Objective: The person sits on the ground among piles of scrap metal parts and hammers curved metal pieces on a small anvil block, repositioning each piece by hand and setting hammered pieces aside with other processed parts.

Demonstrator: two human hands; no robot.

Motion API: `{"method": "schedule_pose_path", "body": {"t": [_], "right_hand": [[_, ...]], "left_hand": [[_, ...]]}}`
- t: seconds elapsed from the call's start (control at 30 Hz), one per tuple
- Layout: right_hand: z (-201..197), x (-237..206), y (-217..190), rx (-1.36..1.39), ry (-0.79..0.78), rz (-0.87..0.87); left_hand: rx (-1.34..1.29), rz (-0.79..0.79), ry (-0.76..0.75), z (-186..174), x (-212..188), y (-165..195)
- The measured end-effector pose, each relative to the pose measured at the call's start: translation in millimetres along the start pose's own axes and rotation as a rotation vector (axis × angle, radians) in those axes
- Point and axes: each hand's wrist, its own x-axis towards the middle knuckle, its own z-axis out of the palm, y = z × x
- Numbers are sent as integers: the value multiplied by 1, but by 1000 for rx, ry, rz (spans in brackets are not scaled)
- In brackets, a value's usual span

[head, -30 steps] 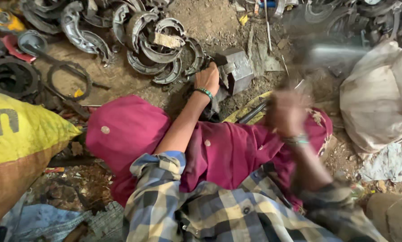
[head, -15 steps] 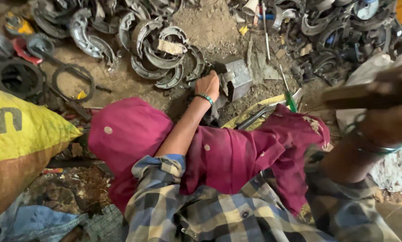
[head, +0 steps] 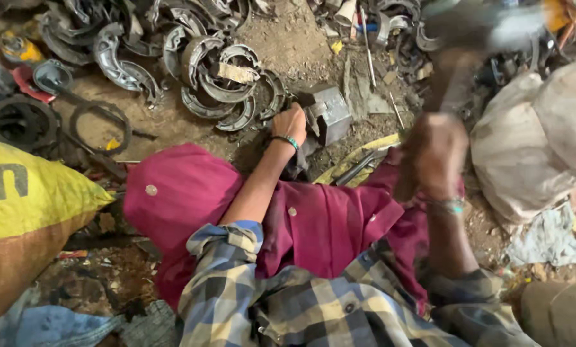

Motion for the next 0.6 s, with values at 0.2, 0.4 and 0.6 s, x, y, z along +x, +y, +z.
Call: {"method": "schedule_pose_path", "body": {"t": [0.2, 0.4, 0.6], "right_hand": [[-94, 31, -80, -202, 222, -629], [35, -13, -43, -613, -148, -189], [53, -14, 52, -382, -68, 118]], "left_hand": [[-6, -17, 35, 2, -6, -1], [-32, 1, 61, 7, -2, -4], [33, 3, 17, 3, 4, -6]]}}
